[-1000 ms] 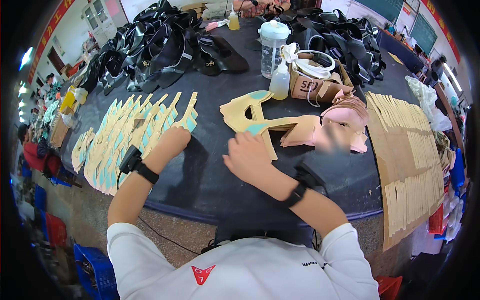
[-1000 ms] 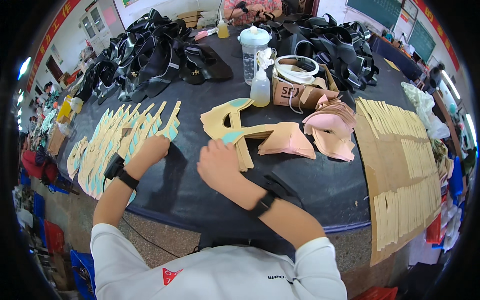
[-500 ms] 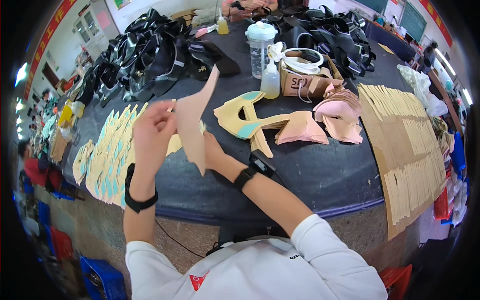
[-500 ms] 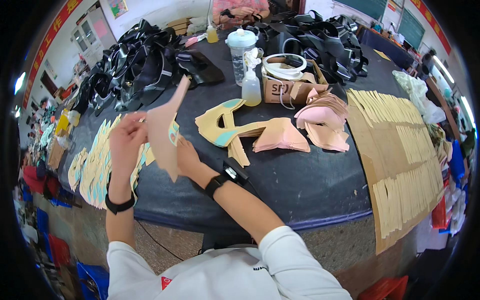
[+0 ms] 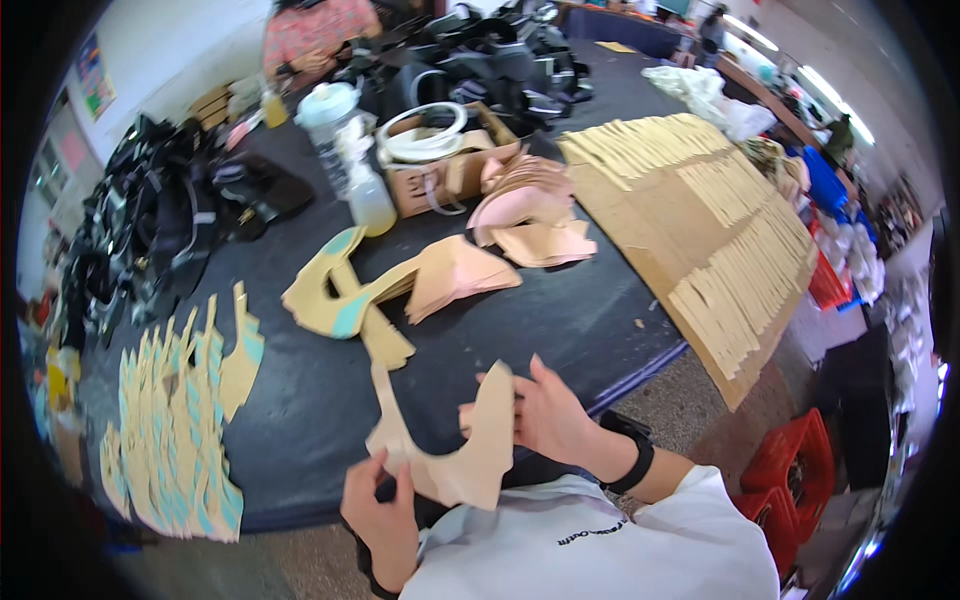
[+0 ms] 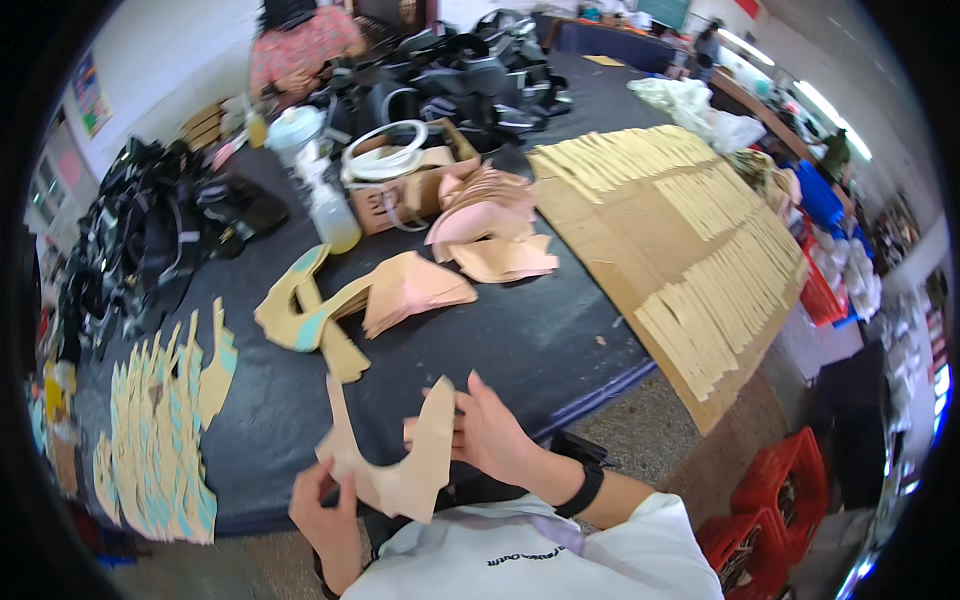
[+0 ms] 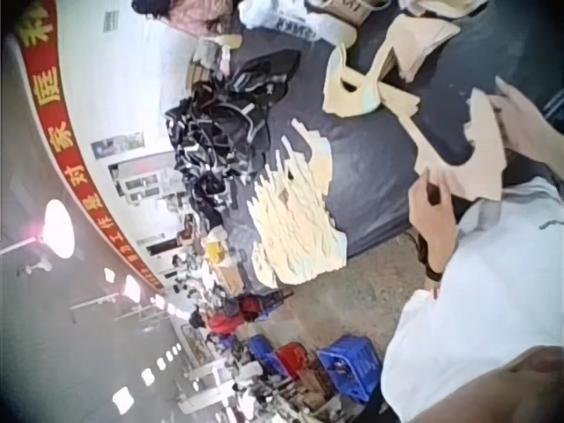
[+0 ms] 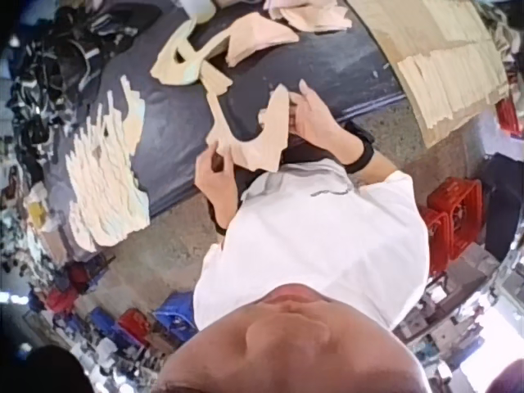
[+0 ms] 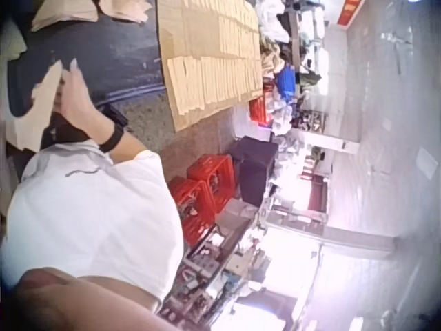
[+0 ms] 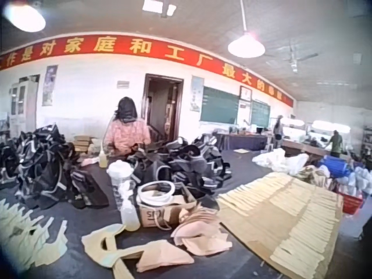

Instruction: Manually aligning and pressing together adhesive shoe upper components.

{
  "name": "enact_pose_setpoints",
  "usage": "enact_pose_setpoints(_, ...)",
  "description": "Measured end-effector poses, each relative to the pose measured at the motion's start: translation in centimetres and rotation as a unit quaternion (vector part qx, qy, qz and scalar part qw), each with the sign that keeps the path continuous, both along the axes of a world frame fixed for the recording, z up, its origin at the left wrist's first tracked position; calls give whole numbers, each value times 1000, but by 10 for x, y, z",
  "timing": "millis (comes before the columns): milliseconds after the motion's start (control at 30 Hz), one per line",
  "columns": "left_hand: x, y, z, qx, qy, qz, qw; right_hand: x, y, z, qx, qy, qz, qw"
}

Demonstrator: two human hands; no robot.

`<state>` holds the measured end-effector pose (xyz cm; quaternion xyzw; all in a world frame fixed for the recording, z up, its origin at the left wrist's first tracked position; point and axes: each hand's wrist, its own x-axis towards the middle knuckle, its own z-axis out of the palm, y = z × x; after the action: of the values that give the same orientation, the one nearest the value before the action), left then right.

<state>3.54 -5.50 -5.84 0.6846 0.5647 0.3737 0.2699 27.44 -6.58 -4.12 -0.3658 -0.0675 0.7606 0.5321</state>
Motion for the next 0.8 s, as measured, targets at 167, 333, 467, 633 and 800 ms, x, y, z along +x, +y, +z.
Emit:
enact_pose_setpoints(167, -5, -26, -3, -17, 186, -14, 982, 58, -68, 16, 118, -472, 25, 874)
enact_pose_setpoints(333, -22, -5, 0, 71, 207, 32, 975, 107, -101, 162, 125, -876, -158, 439)
enact_pose_setpoints(467, -23, 20, -18, 37, 206, 28, 977, 225, -126, 266, -33, -961, -273, 35)
enact_pose_setpoints(633, -18, 37, -19, -6, 201, 40, 979, 324, -30, 244, 18, -940, -208, 269)
enact_pose_setpoints(800, -19, 45, -23, -2, 214, 47, 976, 379, 76, 85, 73, -944, -30, 321)
